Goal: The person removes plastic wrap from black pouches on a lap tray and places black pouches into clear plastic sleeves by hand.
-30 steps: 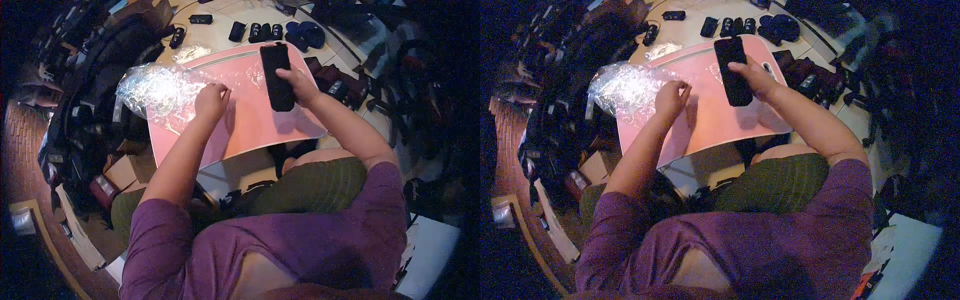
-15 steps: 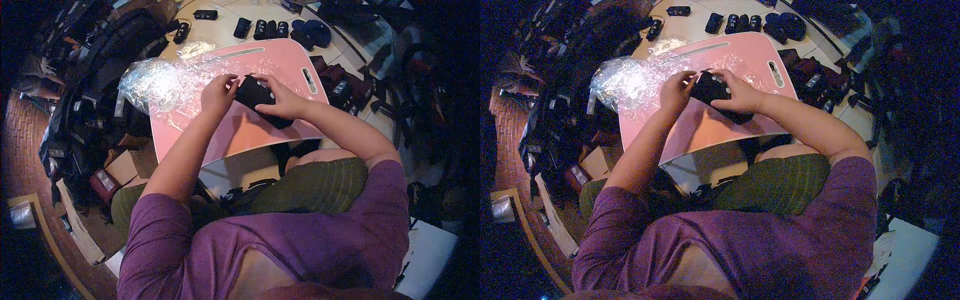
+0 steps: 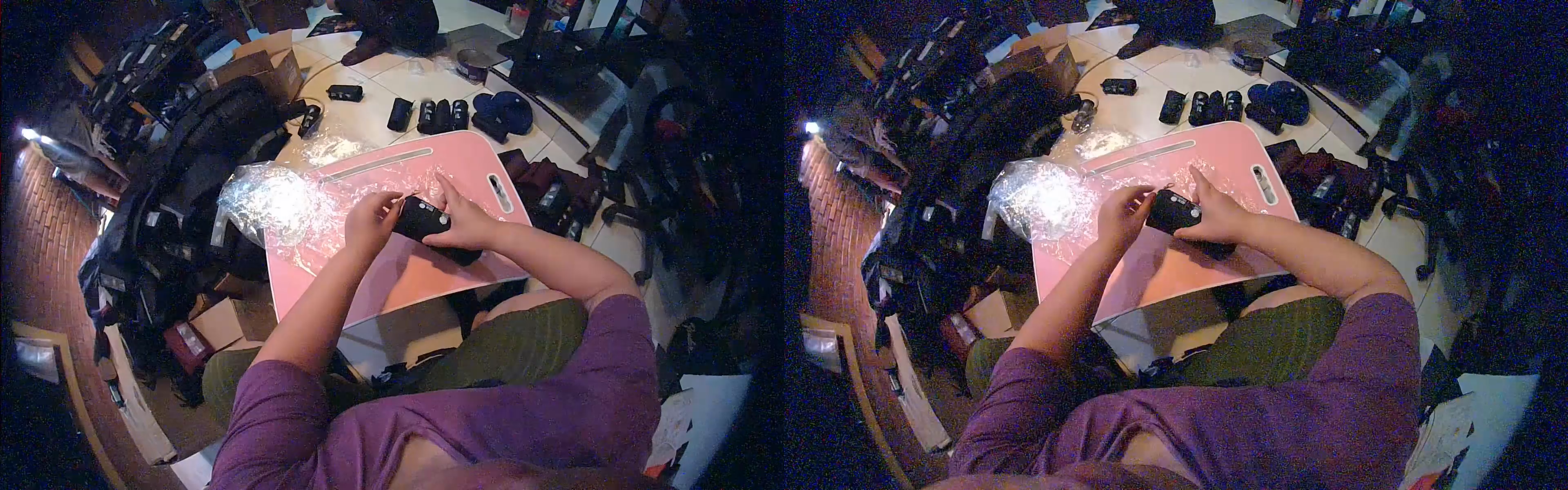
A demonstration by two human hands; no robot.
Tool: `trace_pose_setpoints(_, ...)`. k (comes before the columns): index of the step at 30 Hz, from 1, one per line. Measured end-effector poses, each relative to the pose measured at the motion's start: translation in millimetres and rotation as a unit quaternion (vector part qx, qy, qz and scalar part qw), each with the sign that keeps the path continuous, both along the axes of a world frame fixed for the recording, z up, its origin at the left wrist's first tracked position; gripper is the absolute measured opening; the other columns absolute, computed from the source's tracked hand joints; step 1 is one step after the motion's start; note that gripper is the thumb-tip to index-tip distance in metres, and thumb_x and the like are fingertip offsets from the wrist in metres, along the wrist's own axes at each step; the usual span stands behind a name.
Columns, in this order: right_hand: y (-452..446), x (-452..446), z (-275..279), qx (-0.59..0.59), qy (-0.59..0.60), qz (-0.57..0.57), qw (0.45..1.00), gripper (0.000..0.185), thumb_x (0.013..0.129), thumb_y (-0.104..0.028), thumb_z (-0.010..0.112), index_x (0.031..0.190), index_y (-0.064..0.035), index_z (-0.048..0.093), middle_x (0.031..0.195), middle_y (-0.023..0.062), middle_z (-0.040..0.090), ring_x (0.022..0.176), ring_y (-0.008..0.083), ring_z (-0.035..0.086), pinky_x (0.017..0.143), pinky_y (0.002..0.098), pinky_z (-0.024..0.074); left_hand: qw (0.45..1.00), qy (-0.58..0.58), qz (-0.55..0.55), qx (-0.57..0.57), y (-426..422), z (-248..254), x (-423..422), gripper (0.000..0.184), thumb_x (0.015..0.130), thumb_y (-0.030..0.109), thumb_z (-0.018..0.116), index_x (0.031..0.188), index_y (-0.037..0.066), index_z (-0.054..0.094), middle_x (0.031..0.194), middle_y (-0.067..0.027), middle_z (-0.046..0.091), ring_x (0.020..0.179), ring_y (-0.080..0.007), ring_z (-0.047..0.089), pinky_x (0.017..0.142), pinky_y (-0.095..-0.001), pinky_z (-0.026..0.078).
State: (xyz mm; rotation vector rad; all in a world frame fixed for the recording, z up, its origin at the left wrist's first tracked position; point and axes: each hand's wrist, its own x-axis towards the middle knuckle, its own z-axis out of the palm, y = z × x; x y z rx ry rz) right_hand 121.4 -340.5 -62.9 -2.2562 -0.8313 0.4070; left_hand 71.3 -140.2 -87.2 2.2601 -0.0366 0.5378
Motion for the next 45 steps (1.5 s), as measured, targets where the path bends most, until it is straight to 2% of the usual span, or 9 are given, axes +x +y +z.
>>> trace_pose_setpoints(5,-2,2,6,-0.049,0.035,0.006,0.998,0.109,0.058,-0.039,0.077,0.137,-0.0014,0.014,0.113,0.0209,0.046,0.104,0.035,0.049,0.09,0.037,0.0396,0.999,-0.019,-0.023,-0.012,-1,-3,0,0.013,0.078,0.017,0.063,0.089,0.01,0.065,0.074,-0.0088,0.061,0.06,-0.0207,0.06,0.055,-0.0304,0.047)
trace_pose_setpoints(7,-4,2,-2,-0.038,-0.069,0.002,0.997,0.113,0.057,-0.04,0.077,0.139,-0.0041,0.01,0.117,0.0299,0.041,0.114,0.0391,0.043,0.095,0.0387,0.0368,1.0,-0.027,-0.015,0.004,-2,-2,0,0.014,0.078,0.016,0.064,0.09,0.01,0.064,0.076,-0.0085,0.061,0.061,-0.0199,0.06,0.055,-0.0298,0.047)
trace_pose_setpoints(17,-2,7,-14,0.101,0.052,0.034,0.993,0.061,0.075,-0.026,0.068,0.123,-0.0019,0.038,0.116,0.0199,0.049,0.109,0.0267,0.049,0.092,0.0361,0.0396,0.999,-0.023,-0.021,-0.034,6,-1,5,0.013,0.078,0.016,0.064,0.089,0.01,0.066,0.076,-0.0094,0.062,0.061,-0.0188,0.061,0.055,-0.0289,0.048)
trace_pose_setpoints(30,4,4,-19,0.076,-0.005,0.012,0.997,0.068,0.076,-0.03,0.064,0.132,-0.0065,0.033,0.117,0.0242,0.049,0.106,0.0322,0.052,0.087,0.0368,0.0431,0.998,-0.022,-0.039,-0.038,13,-4,7,0.013,0.077,0.015,0.066,0.086,0.007,0.065,0.08,-0.0095,0.064,0.065,-0.0183,0.063,0.058,-0.0282,0.05)
trace_pose_setpoints(32,4,1,-9,0.074,0.102,0.014,0.992,0.062,0.08,-0.027,0.061,0.133,-0.0081,0.033,0.118,0.0165,0.05,0.103,0.0234,0.053,0.085,0.0346,0.0436,0.998,-0.037,-0.045,-0.02,13,-1,6,0.013,0.077,0.015,0.066,0.087,0.007,0.065,0.08,-0.0096,0.064,0.065,-0.0182,0.063,0.057,-0.0281,0.05)
trace_pose_setpoints(38,-1,8,-26,0.133,0.126,-0.039,0.982,0.061,0.079,-0.028,0.063,0.13,-0.0074,0.037,0.108,0.0194,0.056,0.095,0.0252,0.058,0.081,0.0345,0.0458,0.998,-0.003,-0.011,-0.065,11,-10,9,0.016,0.076,0.017,0.067,0.086,0.005,0.065,0.082,-0.0092,0.064,0.066,-0.0166,0.062,0.057,-0.0275,0.049)
trace_pose_setpoints(41,-4,14,-34,0.167,0.178,-0.037,0.969,0.06,0.08,-0.027,0.062,0.131,-0.0071,0.036,0.108,0.0178,0.056,0.094,0.0227,0.058,0.08,0.033,0.0461,0.988,-0.003,-0.005,-0.156,12,-17,13,0.027,0.077,0.024,0.067,0.093,0.003,0.062,0.085,-0.0097,0.062,0.064,-0.0179,0.06,0.058,-0.0292,0.05)
trace_pose_setpoints(43,-4,12,-30,0.177,0.2,-0.035,0.963,0.06,0.081,-0.027,0.061,0.131,-0.0069,0.036,0.109,0.0168,0.056,0.093,0.022,0.057,0.08,0.0328,0.0462,0.894,0.134,0.115,-0.412,11,-17,13,0.055,0.08,0.047,0.058,0.107,-0.001,0.053,0.089,-0.0131,0.056,0.064,-0.0203,0.058,0.059,-0.0327,0.051)
trace_pose_setpoints(45,-3,11,-26,0.186,0.223,-0.032,0.956,0.059,0.082,-0.027,0.06,0.131,-0.0067,0.035,0.109,0.0159,0.056,0.092,0.0214,0.057,0.079,0.0326,0.0463,0.826,0.243,0.113,-0.496,6,-13,10,0.07,0.079,0.058,0.05,0.112,-0.004,0.046,0.09,-0.0146,0.054,0.07,-0.0223,0.058,0.062,-0.0365,0.051)
